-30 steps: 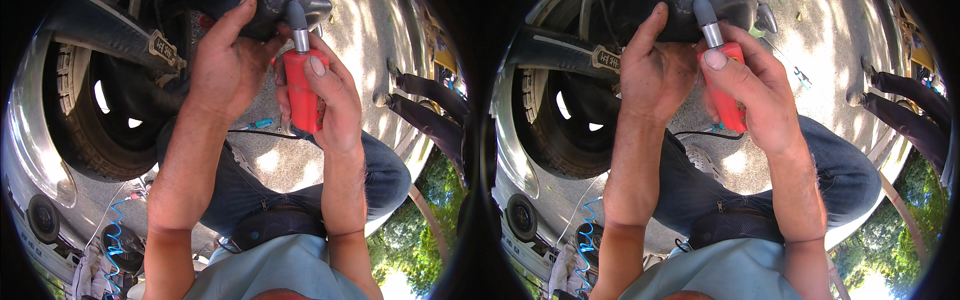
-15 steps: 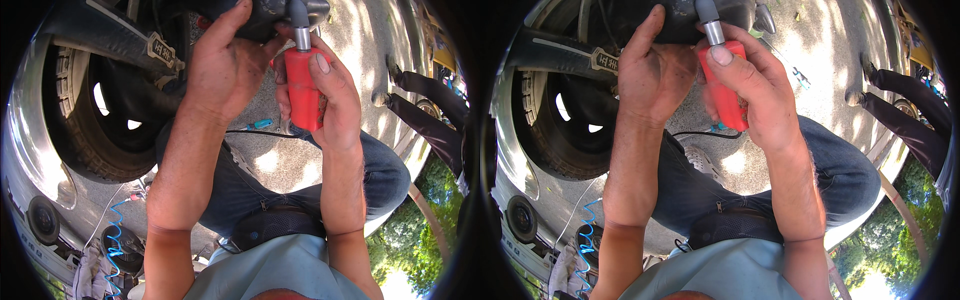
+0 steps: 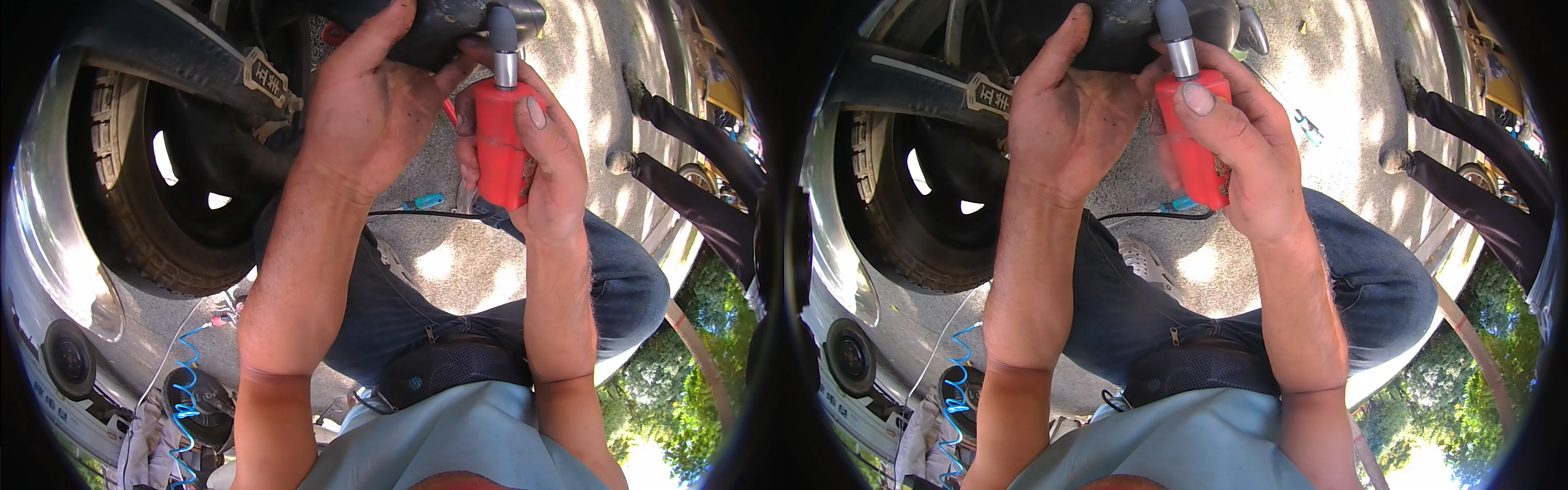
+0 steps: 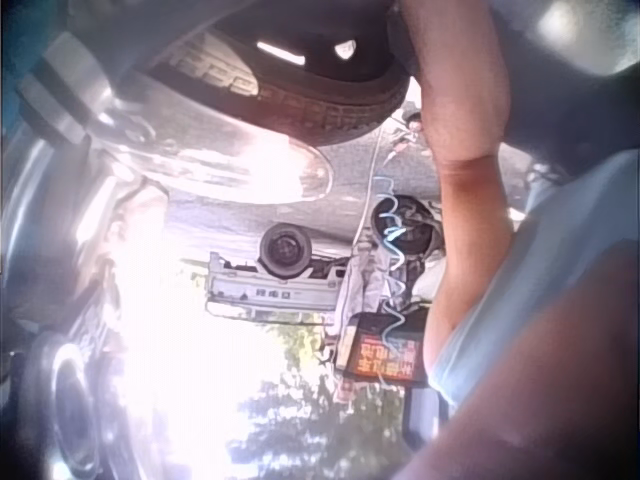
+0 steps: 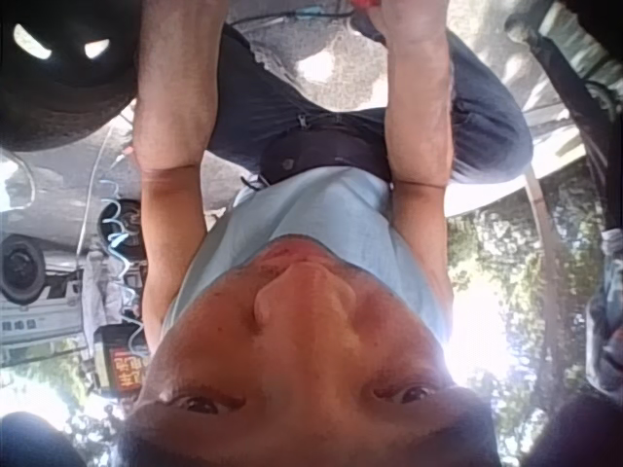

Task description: The person sits on the ground and uses a red handheld tool to grind the surface of a black motorcycle inner tube. They then apply a liquid from a bottle using a brush to the treated area of the tube.

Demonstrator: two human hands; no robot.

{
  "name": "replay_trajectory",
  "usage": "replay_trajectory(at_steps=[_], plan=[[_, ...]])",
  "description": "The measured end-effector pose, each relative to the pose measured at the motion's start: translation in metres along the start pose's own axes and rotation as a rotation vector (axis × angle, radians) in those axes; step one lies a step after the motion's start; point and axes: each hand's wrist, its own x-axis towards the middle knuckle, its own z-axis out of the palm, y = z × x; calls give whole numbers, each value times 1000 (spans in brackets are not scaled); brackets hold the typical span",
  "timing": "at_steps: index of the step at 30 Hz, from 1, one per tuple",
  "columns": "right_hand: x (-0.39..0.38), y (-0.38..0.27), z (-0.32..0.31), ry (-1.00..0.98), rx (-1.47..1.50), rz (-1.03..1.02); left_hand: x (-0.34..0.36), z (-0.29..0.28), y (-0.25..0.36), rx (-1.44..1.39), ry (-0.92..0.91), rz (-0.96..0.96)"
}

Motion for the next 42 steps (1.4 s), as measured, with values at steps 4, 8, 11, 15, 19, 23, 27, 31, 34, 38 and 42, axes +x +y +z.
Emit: replay_trajectory(at_steps=[4, 8, 11, 15, 19, 23, 27, 31, 34, 38, 42], plan=[[-2, 4, -6, -49, 142, -20, 1, 0, -1, -6, 34, -30], [-3, -3, 9, 75, -333, -69, 0, -4, 0, -28, -24, -16], [-2, -7, 8, 89, -261, -34, -2, 3, 1, -22, 42, -2], [-6, -5, 8, 85, -142, -51, -1, 2, 2, -44, 77, -13], [-4, -10, 10, 113, -395, -44, -1, 3, 1, -12, 102, -4], [-2, -11, 9, 103, -415, -44, 0, 1, 1, -12, 87, 8], [-2, -11, 11, 106, -495, -74, -1, 1, 0, 7, 56, 25], [-4, -9, 11, 102, -581, -108, 1, -1, 0, 39, 70, 20], [-3, -4, 7, 90, -831, -221, 0, -4, 0, 51, 15, -32], [-4, -1, 10, 84, -1063, -296, -5, 4, 6, 106, 63, -121], [-6, -1, 13, 121, -1013, -250, -6, 4, 6, 111, 70, -113]])
